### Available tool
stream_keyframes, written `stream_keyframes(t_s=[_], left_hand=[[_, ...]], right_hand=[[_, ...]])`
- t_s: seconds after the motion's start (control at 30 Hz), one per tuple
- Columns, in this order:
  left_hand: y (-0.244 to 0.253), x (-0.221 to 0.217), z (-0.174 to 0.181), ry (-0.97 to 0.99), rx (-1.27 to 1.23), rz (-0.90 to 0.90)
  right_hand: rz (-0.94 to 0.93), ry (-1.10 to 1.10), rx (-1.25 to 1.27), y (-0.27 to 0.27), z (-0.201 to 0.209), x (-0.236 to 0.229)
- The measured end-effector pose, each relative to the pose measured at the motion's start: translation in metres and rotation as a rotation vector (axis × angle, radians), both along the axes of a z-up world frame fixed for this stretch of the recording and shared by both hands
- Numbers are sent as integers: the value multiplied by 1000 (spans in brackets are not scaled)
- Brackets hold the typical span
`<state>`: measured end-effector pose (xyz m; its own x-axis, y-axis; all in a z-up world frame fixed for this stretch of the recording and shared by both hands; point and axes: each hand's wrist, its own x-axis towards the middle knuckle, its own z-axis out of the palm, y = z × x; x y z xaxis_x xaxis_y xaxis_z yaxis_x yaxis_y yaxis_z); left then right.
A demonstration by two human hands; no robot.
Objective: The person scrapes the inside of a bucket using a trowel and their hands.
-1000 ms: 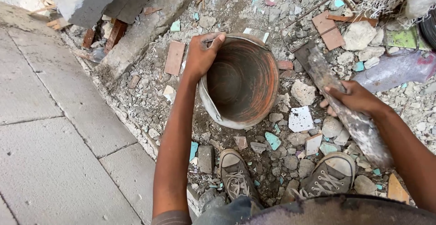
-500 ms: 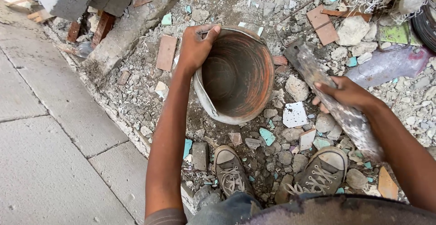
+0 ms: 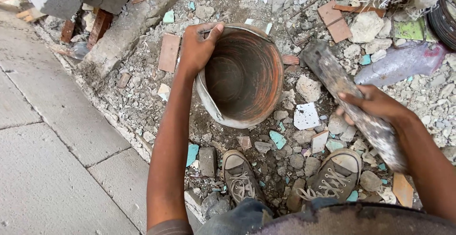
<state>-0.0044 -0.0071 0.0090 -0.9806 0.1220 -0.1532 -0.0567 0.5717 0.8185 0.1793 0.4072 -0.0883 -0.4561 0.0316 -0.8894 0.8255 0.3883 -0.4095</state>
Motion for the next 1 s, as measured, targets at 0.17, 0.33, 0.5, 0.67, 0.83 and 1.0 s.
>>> stream_keyframes(t_s=[0.17, 0.33, 0.5, 0.67, 0.83, 1.0], left_hand=[[-3, 1, -7, 60, -10, -9], [-9, 5, 2, 1, -2, 41], [0, 7, 6, 1, -29, 40], [-3, 6, 2, 49, 24, 0], [-14, 4, -3, 19, 68, -2], [-11, 1, -9, 33, 104, -1]], right_hand=[[152, 220, 88, 2, -25, -12], [-4, -11, -53, 10, 15, 35], [174, 149, 153, -16, 35, 49], [781, 517, 786, -46, 26, 49], [880, 647, 1019, -37, 6, 36], [760, 534, 873, -31, -1, -2]])
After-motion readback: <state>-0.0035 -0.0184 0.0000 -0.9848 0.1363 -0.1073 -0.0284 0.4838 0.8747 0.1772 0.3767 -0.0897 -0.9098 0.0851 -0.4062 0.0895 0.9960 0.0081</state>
